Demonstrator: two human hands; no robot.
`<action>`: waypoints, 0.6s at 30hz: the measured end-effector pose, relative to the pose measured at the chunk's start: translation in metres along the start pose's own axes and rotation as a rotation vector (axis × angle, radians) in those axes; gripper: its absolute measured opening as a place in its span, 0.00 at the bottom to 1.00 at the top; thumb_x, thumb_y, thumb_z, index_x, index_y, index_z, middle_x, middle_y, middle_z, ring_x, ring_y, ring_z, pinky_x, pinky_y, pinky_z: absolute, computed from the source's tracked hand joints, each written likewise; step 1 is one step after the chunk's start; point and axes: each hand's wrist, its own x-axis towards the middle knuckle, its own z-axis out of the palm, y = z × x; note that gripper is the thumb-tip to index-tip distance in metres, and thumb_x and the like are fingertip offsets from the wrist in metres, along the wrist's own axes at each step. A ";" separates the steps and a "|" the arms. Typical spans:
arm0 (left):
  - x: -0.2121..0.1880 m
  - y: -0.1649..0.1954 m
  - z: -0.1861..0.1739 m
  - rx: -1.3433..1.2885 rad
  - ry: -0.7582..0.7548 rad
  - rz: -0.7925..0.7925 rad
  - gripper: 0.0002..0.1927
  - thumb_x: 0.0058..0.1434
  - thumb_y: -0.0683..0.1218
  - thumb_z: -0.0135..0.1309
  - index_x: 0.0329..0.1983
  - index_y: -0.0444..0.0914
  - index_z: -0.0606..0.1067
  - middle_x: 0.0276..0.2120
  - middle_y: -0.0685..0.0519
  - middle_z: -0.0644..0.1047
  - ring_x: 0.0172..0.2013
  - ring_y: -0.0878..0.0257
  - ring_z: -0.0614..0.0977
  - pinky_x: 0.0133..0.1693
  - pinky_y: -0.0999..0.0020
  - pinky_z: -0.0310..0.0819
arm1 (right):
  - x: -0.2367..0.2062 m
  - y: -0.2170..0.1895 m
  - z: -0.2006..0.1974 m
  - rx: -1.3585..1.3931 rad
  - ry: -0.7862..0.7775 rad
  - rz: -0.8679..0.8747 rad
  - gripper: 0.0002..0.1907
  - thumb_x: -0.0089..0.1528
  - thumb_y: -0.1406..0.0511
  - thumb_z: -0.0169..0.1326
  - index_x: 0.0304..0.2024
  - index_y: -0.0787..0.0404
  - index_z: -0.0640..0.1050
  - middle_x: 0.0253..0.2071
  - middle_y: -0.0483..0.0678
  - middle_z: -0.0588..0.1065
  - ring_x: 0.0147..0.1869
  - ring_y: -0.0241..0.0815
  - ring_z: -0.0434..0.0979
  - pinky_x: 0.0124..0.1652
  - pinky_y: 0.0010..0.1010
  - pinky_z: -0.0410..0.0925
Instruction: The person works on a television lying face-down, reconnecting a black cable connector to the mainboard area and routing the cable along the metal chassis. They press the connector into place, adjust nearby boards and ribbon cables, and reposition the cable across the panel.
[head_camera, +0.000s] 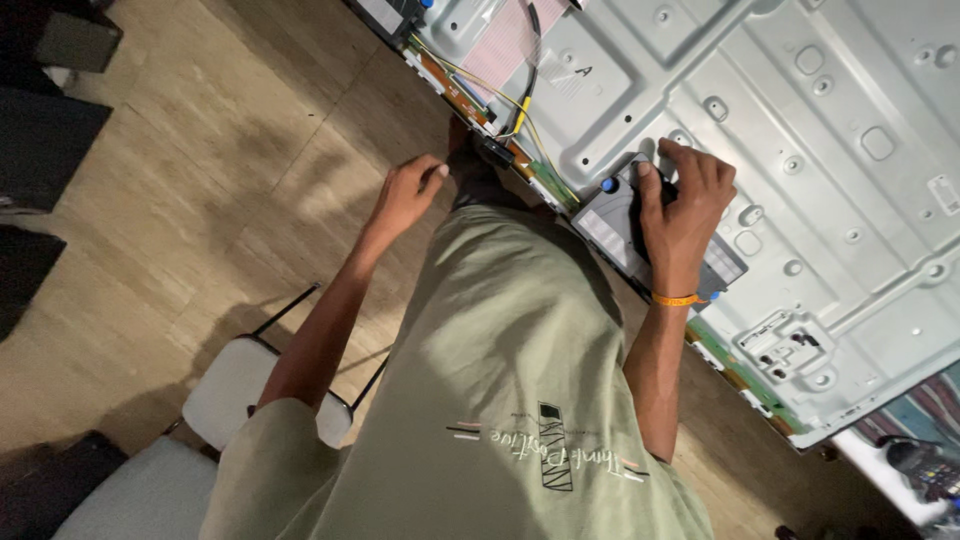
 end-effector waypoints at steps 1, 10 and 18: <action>0.006 0.010 0.001 -0.053 0.027 0.019 0.12 0.71 0.50 0.53 0.44 0.35 0.77 0.35 0.44 0.81 0.33 0.52 0.83 0.36 0.59 0.76 | 0.000 0.000 -0.001 0.000 -0.002 -0.004 0.14 0.69 0.63 0.62 0.55 0.60 0.80 0.51 0.51 0.77 0.58 0.54 0.67 0.61 0.45 0.60; 0.024 0.050 0.042 -0.669 -0.136 -0.212 0.22 0.72 0.57 0.48 0.57 0.36 0.70 0.43 0.48 0.82 0.41 0.58 0.86 0.42 0.65 0.78 | 0.004 -0.001 -0.001 -0.006 -0.018 -0.031 0.13 0.70 0.62 0.61 0.54 0.60 0.81 0.52 0.53 0.77 0.58 0.56 0.67 0.61 0.46 0.59; 0.036 0.068 0.019 -0.842 -0.291 -0.427 0.34 0.66 0.67 0.49 0.56 0.32 0.72 0.43 0.44 0.82 0.45 0.56 0.87 0.47 0.61 0.81 | 0.005 0.000 0.010 -0.033 0.024 0.053 0.10 0.72 0.64 0.60 0.53 0.62 0.80 0.52 0.53 0.77 0.57 0.56 0.68 0.61 0.45 0.61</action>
